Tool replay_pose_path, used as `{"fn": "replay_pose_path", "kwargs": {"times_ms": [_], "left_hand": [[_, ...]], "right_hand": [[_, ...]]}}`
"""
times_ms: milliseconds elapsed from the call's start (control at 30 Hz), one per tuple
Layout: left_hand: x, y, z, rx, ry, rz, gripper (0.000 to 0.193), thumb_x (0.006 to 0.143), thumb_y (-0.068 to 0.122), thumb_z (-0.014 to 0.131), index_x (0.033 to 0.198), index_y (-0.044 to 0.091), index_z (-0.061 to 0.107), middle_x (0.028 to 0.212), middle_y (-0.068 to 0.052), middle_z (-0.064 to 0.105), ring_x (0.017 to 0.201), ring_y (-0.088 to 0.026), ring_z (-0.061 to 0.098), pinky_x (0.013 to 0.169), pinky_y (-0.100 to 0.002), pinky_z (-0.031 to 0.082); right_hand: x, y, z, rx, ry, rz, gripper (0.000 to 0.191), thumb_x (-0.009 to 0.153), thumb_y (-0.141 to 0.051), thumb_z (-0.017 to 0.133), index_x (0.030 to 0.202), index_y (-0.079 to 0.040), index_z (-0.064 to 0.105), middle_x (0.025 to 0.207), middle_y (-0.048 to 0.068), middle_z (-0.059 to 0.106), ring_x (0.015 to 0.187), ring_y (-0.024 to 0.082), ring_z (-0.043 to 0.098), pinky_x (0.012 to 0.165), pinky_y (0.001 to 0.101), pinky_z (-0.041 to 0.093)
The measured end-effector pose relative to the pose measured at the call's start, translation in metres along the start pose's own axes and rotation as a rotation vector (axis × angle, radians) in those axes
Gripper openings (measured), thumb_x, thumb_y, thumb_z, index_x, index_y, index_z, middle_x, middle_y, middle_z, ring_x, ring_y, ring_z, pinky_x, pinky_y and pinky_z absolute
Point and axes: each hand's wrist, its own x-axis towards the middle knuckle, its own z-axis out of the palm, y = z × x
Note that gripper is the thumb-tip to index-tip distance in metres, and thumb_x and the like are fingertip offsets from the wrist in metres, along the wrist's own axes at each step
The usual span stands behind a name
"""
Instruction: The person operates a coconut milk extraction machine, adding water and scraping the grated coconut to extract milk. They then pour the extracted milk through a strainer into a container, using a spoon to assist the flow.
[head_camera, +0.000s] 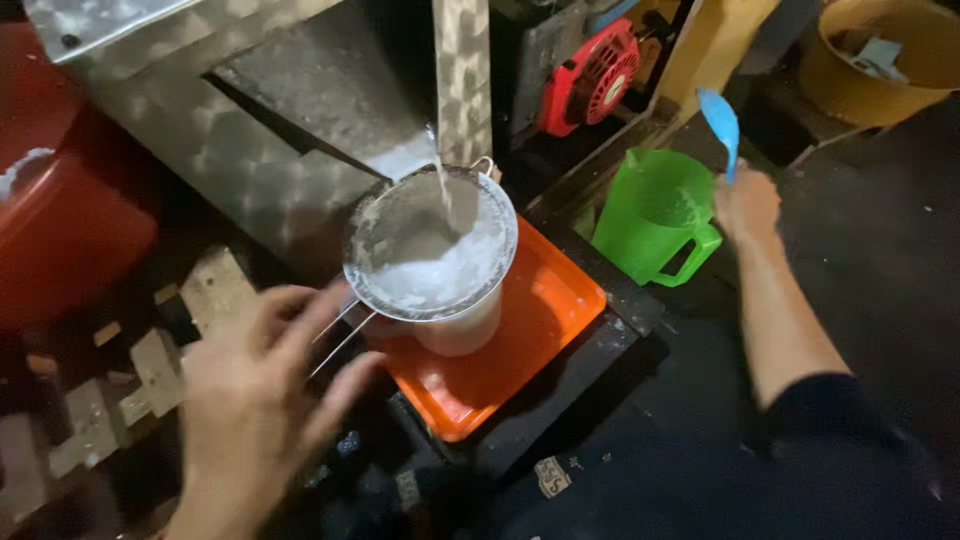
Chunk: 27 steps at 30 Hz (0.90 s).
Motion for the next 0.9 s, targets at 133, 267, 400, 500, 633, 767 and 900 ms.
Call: {"fn": "replay_pose_path", "kwargs": {"times_ms": [133,267,400,500,633,767,900], "left_hand": [[0.013,0.054,0.046,-0.458,-0.326,0.114,0.049,0.077,0.035,0.081,0.121,0.015,0.073,0.108,-0.007,0.072,0.088,-0.027,0.07,0.075,-0.04,0.058],[0.026,0.107,0.138,-0.506,-0.525,0.251,0.052,0.08,0.037,0.079,0.127,0.014,0.07,0.104,-0.012,0.068,0.096,-0.034,0.067,0.08,-0.047,0.055],[0.031,0.15,0.222,-0.623,-0.6,0.181,0.066,0.084,0.032,0.078,0.144,0.014,0.056,0.124,-0.022,0.062,0.115,-0.041,0.06,0.094,-0.05,0.049],[0.03,0.187,0.254,-0.762,-0.372,0.214,0.078,0.082,0.028,0.077,0.15,0.004,0.048,0.138,-0.025,0.057,0.128,-0.042,0.055,0.106,-0.048,0.045],[0.044,0.235,0.269,-0.854,-0.244,0.138,0.074,0.082,0.031,0.077,0.14,-0.004,0.048,0.137,-0.026,0.056,0.129,-0.042,0.053,0.111,-0.049,0.041],[0.033,0.24,0.26,-0.936,-0.187,0.086,0.064,0.093,0.03,0.072,0.144,0.0,0.047,0.144,-0.028,0.049,0.136,-0.045,0.046,0.118,-0.054,0.035],[0.018,0.219,0.233,-1.053,0.01,0.24,0.063,0.1,0.033,0.068,0.149,0.004,0.041,0.148,-0.024,0.042,0.139,-0.038,0.04,0.128,-0.049,0.031]], "right_hand": [[0.006,0.014,0.038,0.387,-0.188,0.374,0.026,0.078,-0.021,0.076,0.084,0.004,0.073,0.081,0.022,0.07,0.075,0.036,0.07,0.067,0.0476,0.054],[-0.036,0.012,0.032,0.638,-0.016,0.46,0.017,0.073,-0.007,0.075,0.078,0.008,0.067,0.072,0.013,0.067,0.065,0.024,0.066,0.055,0.0403,0.05],[-0.091,-0.025,-0.035,0.737,0.131,0.33,0.012,0.087,0.001,0.066,0.093,0.012,0.067,0.079,0.016,0.068,0.065,0.023,0.064,0.056,0.0371,0.048],[-0.123,-0.069,-0.091,0.862,0.132,0.356,0.059,0.08,0.01,0.057,0.137,-0.005,0.055,0.094,0.011,0.069,0.066,0.019,0.064,0.054,0.0313,0.053],[-0.153,-0.113,-0.143,1.132,0.227,0.222,0.042,0.085,0.014,0.059,0.126,0.007,0.057,0.111,0.011,0.066,0.095,0.019,0.069,0.079,0.0296,0.06],[-0.192,-0.116,-0.18,0.998,0.091,0.228,0.035,0.09,0.008,0.055,0.125,0.009,0.054,0.107,0.013,0.061,0.088,0.023,0.065,0.071,0.036,0.057],[-0.217,-0.12,-0.201,1.239,-0.019,0.204,0.022,0.104,-0.001,0.058,0.119,0.013,0.055,0.102,0.019,0.061,0.079,0.024,0.064,0.065,0.0333,0.05]]}}
